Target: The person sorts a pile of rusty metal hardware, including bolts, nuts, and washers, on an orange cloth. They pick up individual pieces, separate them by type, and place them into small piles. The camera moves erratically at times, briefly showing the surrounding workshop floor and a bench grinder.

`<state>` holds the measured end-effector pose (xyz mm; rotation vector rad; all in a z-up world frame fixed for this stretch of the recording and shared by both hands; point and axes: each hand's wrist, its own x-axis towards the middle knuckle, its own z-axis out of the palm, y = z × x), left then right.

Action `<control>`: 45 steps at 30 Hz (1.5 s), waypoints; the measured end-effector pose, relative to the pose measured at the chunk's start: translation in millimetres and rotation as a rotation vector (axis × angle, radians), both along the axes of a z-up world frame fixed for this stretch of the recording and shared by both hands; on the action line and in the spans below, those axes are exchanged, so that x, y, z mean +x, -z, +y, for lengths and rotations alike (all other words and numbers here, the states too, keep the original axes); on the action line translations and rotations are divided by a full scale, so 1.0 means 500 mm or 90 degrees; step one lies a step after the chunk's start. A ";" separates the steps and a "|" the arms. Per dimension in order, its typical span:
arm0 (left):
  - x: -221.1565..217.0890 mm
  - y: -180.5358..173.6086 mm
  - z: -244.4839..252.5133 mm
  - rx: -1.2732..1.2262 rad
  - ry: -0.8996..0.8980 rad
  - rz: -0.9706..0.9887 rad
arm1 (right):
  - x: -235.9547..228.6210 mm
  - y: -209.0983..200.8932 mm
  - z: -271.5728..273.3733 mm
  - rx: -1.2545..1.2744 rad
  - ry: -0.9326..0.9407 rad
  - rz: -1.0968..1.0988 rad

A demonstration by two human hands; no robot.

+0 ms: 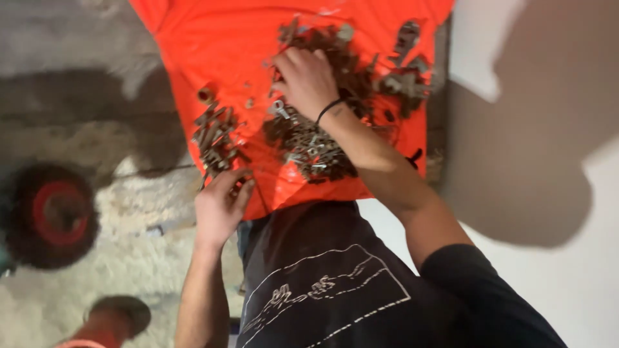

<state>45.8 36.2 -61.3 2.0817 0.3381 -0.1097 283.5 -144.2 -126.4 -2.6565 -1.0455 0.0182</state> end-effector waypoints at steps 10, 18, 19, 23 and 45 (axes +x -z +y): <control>-0.023 0.017 -0.002 0.030 0.019 0.001 | -0.041 -0.054 -0.287 0.384 0.191 0.092; 0.020 -0.004 -0.055 0.060 0.085 0.054 | -0.060 -0.031 -0.523 0.326 0.344 0.121; 0.021 -0.006 -0.061 0.075 0.120 0.005 | -0.067 -0.027 -0.525 0.306 0.328 0.094; 0.025 -0.032 -0.092 0.127 0.175 0.008 | -0.082 -0.034 -0.517 0.279 0.266 0.057; -0.022 -0.025 -0.178 0.128 0.165 0.000 | -0.082 -0.056 -0.319 0.269 0.109 0.098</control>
